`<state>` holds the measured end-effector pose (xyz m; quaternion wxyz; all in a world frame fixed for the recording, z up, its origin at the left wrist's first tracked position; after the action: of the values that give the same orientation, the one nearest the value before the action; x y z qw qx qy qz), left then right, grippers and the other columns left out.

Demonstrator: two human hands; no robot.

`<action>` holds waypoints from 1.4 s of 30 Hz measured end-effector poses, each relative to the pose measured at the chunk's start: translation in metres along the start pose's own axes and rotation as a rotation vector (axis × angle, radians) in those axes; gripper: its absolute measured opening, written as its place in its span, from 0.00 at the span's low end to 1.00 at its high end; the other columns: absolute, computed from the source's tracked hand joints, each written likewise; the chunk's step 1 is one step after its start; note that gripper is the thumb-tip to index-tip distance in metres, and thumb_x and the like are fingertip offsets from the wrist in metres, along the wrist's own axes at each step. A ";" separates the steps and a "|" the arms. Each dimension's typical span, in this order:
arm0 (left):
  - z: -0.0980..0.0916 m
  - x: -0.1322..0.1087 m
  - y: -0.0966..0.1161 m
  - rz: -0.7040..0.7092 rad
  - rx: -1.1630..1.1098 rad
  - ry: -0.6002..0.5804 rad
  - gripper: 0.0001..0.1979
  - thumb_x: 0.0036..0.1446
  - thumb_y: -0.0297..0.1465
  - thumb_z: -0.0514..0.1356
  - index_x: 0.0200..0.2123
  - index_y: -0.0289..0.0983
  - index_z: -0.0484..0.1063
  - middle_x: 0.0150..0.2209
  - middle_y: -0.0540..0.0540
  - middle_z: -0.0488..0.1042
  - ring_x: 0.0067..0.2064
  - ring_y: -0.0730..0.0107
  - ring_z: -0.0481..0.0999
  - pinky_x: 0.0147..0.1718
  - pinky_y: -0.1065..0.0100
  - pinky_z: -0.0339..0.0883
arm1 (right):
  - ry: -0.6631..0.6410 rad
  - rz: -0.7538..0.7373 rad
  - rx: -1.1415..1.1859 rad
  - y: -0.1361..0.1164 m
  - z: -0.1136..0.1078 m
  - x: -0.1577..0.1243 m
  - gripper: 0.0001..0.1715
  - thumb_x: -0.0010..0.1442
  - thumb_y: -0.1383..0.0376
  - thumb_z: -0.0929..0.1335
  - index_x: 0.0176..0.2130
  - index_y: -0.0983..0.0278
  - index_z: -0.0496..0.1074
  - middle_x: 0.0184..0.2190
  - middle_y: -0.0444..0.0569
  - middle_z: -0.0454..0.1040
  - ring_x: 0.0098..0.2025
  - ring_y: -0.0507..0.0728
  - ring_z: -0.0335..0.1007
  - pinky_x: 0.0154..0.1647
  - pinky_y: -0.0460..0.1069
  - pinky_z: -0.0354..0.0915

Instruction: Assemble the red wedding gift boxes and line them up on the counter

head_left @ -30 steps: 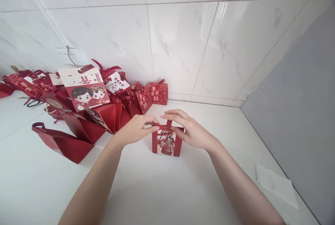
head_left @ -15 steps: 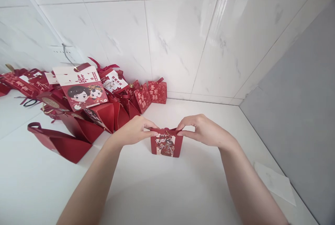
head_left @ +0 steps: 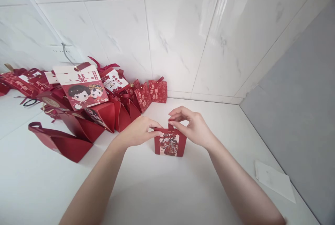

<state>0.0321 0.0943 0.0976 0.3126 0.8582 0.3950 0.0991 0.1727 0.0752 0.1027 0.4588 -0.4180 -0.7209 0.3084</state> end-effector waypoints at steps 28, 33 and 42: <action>-0.035 -0.034 0.050 0.248 -0.179 0.424 0.08 0.53 0.36 0.64 0.34 0.38 0.75 0.28 0.50 0.78 0.29 0.71 0.77 0.30 0.71 0.71 | 0.210 -0.236 0.237 -0.048 -0.023 -0.022 0.19 0.61 0.72 0.66 0.50 0.57 0.62 0.35 0.45 0.76 0.33 0.52 0.73 0.31 0.46 0.69; -0.036 -0.090 0.109 0.757 0.606 0.938 0.06 0.50 0.24 0.66 0.32 0.40 0.76 0.33 0.52 0.81 0.32 0.70 0.80 0.37 0.68 0.74 | 0.055 -0.663 -0.140 -0.094 -0.018 -0.041 0.23 0.56 0.76 0.67 0.49 0.58 0.66 0.47 0.51 0.75 0.48 0.59 0.73 0.54 0.59 0.67; -0.020 -0.121 0.127 0.596 0.766 0.752 0.13 0.57 0.24 0.59 0.44 0.44 0.76 0.42 0.50 0.79 0.45 0.62 0.79 0.45 0.64 0.77 | 0.078 -0.751 -0.219 -0.119 -0.025 -0.055 0.11 0.58 0.75 0.65 0.33 0.57 0.68 0.34 0.46 0.80 0.41 0.57 0.77 0.49 0.58 0.71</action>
<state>0.0217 -0.0484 0.2010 -0.2200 0.8894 0.2288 0.3290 0.1705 -0.0268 0.1894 0.5194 -0.1829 -0.8344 0.0241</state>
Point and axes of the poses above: each hand's wrist, its own x-axis towards the middle knuckle, its own z-axis out of the palm, y = z × x, the point moved 8 cm from there along x, towards the middle knuckle
